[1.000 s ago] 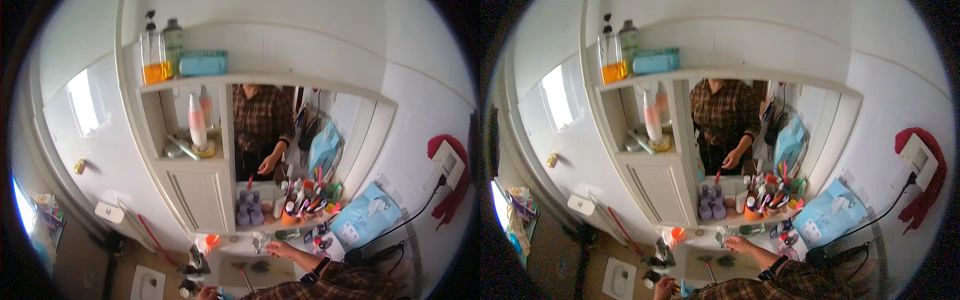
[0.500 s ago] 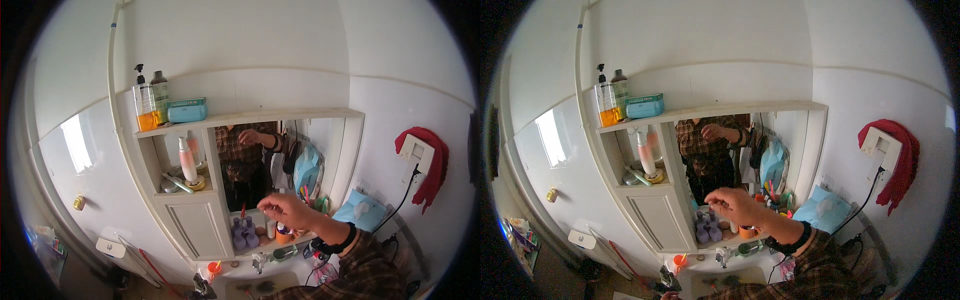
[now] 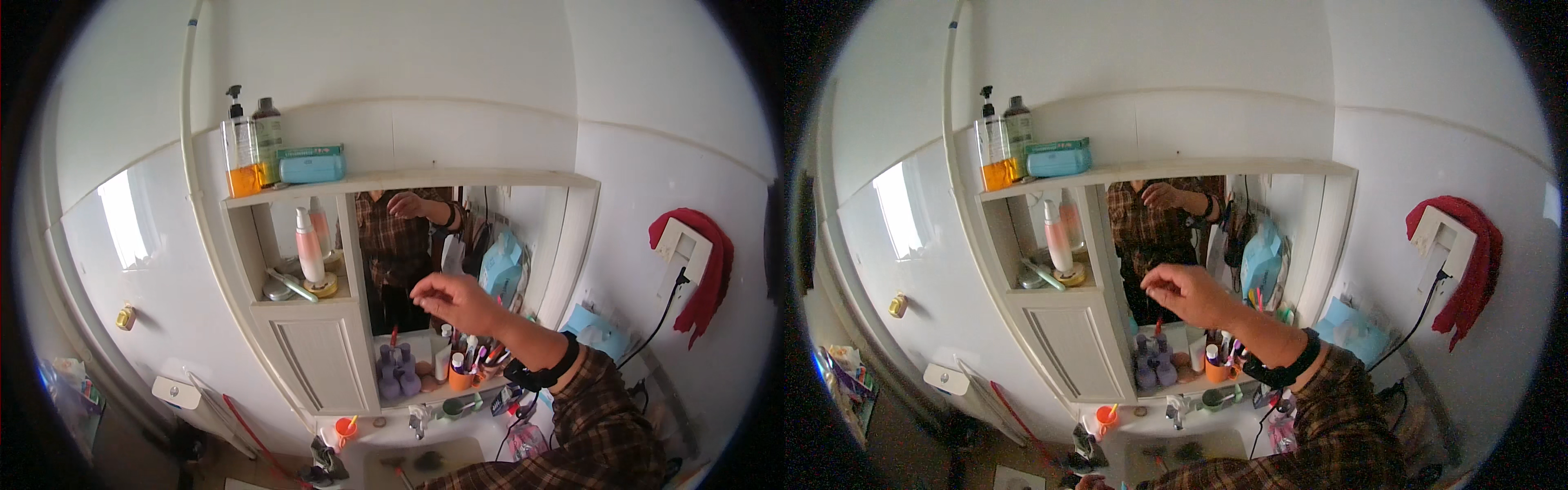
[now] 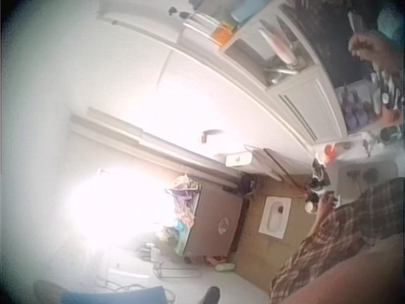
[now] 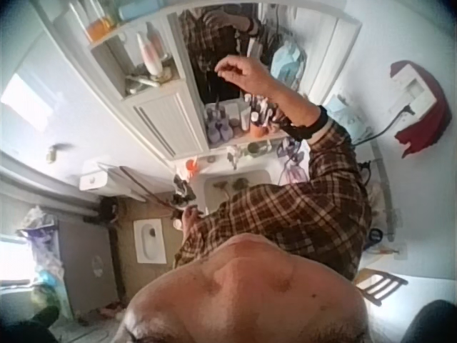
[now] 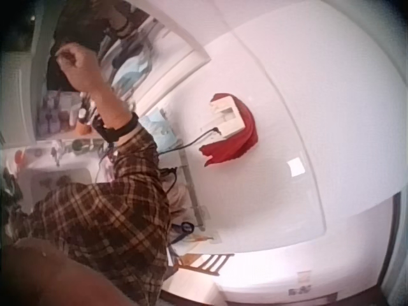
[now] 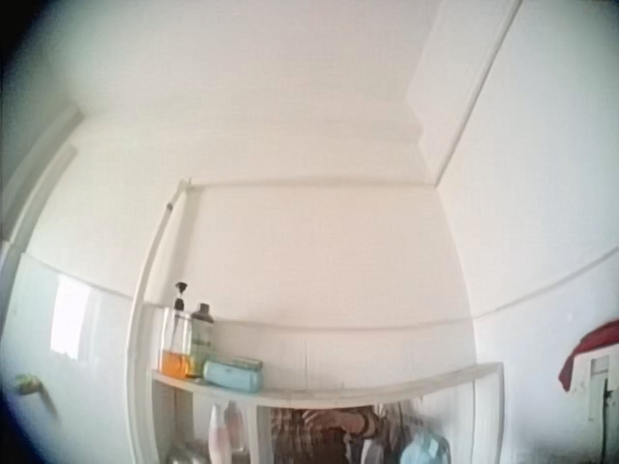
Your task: The person cleans a bathroom mirror using a squeegee, then opens a cabinet and handles several bottles and containers.
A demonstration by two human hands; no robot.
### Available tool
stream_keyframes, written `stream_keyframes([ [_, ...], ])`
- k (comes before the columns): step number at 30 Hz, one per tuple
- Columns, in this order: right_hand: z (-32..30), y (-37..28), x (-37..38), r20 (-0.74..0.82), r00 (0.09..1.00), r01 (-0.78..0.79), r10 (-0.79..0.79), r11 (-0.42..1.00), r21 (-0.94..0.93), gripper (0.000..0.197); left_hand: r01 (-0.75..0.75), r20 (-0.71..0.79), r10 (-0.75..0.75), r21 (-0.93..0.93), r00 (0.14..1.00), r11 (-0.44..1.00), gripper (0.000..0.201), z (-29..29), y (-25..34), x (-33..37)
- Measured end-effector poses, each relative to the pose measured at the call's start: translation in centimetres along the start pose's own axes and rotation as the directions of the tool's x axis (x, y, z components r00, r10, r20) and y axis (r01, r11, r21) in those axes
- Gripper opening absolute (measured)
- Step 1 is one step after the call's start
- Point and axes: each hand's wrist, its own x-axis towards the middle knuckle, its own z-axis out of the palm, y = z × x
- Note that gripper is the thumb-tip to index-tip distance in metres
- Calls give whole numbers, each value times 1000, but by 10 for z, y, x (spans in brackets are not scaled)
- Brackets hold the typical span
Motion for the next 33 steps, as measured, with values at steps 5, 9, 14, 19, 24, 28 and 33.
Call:
stream_keyframes([
  [5, 77, 68, -54, 429, 850, -375, 304, 923, 89, 21, 44, -33, -36, 277, 999, 960, 18, 5, 9, -5],
  [9, 142, 144, -153, 700, 567, -600, 435, 800, -10, 24, 30, -124, -19, 86, 992, 996, 11, 29, 48, -17],
  [14, 230, 222, -303, 788, 261, -805, 558, 576, -142, 32, 196, -145, -179, 117, 973, 974, 18, 34, 50, -30],
  [19, 306, 241, -409, 787, 229, -760, 574, 610, -224, 34, 323, -181, -299, 122, 937, 939, 20, 31, 30, -57],
  [24, 383, 256, -497, 846, 246, -597, 472, 762, -252, 30, 425, -201, -382, 252, 902, 870, 22, 36, 25, -70],
  [28, 402, 219, -468, 829, 232, -822, 509, 558, -112, 29, 527, -276, -463, 243, 842, 814, 22, 37, 26, -84],
  [33, 433, 221, -470, 769, 103, -993, 631, 104, 48, 31, 546, -289, -495, 135, 820, 826, 19, 42, 15, -83],
])
